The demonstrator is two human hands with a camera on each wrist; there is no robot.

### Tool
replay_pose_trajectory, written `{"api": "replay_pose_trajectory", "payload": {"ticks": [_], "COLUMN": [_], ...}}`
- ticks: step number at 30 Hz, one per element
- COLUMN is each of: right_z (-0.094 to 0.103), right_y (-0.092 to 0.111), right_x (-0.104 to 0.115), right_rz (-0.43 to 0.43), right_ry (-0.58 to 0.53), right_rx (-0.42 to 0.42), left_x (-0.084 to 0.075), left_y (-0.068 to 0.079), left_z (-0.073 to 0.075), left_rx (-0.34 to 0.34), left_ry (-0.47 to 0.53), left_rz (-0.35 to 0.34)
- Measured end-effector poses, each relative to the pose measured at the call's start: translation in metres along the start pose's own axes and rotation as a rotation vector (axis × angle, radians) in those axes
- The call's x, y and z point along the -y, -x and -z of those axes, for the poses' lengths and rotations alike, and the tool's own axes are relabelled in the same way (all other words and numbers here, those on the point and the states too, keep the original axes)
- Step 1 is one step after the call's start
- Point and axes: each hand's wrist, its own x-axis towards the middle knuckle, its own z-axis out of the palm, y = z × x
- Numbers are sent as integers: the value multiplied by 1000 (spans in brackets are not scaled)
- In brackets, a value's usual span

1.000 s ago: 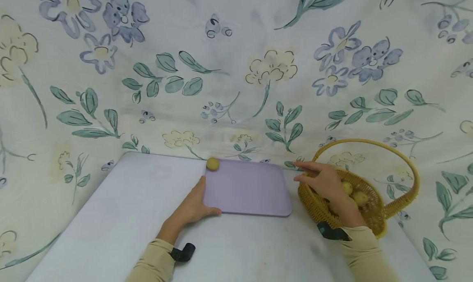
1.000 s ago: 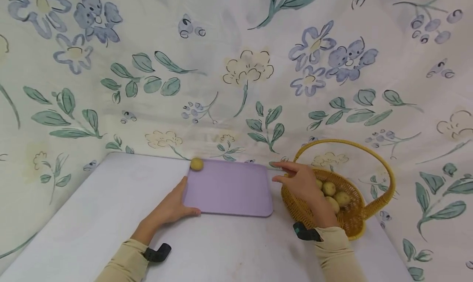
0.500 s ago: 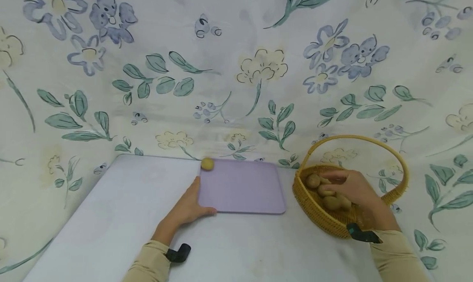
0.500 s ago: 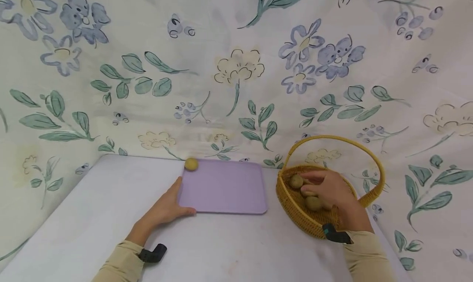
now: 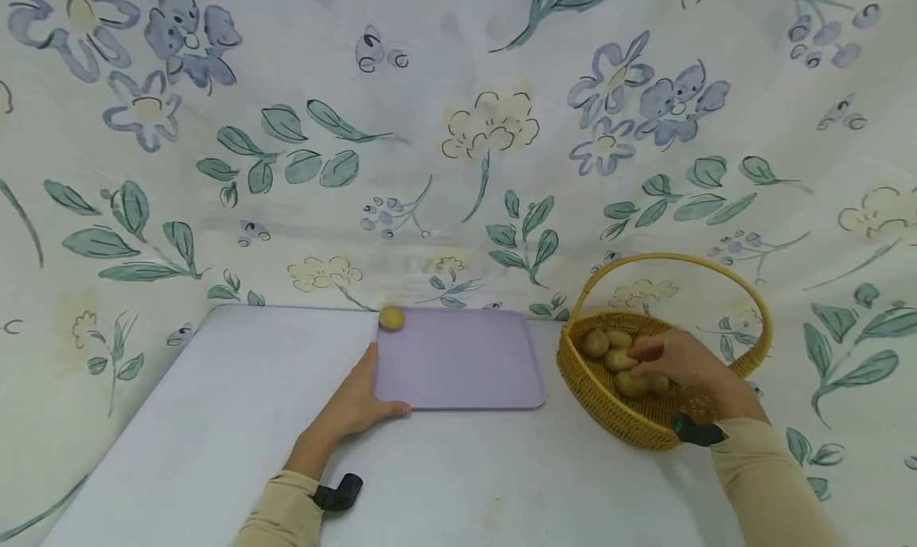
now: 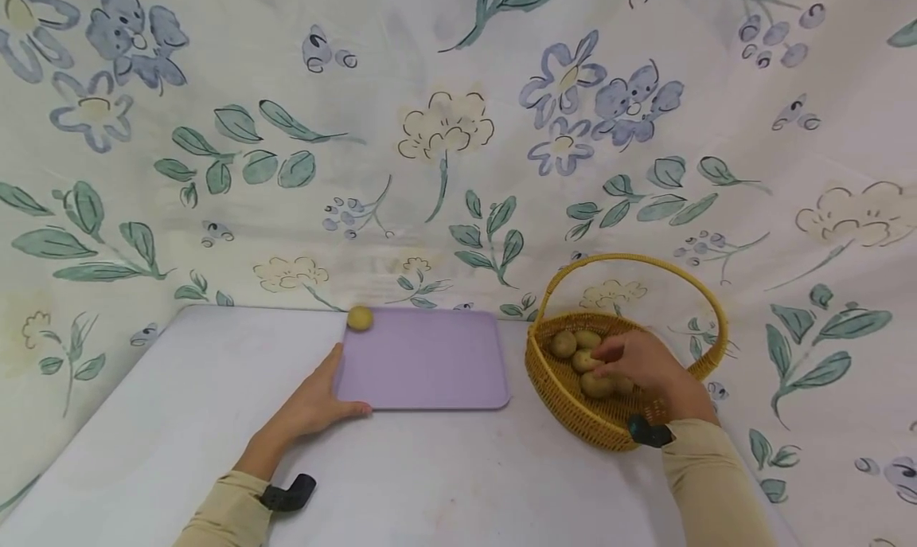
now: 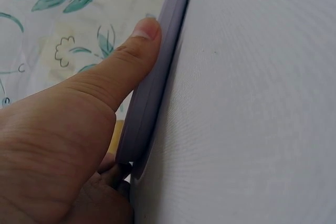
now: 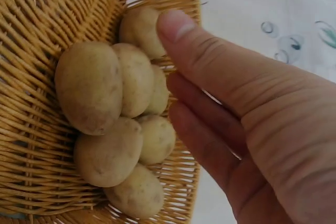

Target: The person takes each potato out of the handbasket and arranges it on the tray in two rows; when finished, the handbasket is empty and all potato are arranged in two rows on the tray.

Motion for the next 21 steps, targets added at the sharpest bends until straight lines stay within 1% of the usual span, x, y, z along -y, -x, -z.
{"api": "replay_pose_trajectory", "payload": {"ticks": [2, 8, 13, 18, 21], "right_z": [-2, -9, -12, -14, -15], "right_y": [-3, -8, -11, -10, -9], "right_x": [-4, -15, -20, -18, -16], "right_rz": [1, -99, -94, -108, -102], "right_ry": [10, -12, 15, -16, -3], "right_rx": [16, 64, 78, 87, 90], "left_x": [1, 1, 1, 2, 2], "left_y": [0, 1, 0, 0, 0], "left_z": [0, -1, -2, -1, -1], "left_rx": [-4, -2, -4, -11, -10], "left_ry": [2, 8, 12, 3, 4], "left_rz": [1, -4, -7, -6, -6]}}
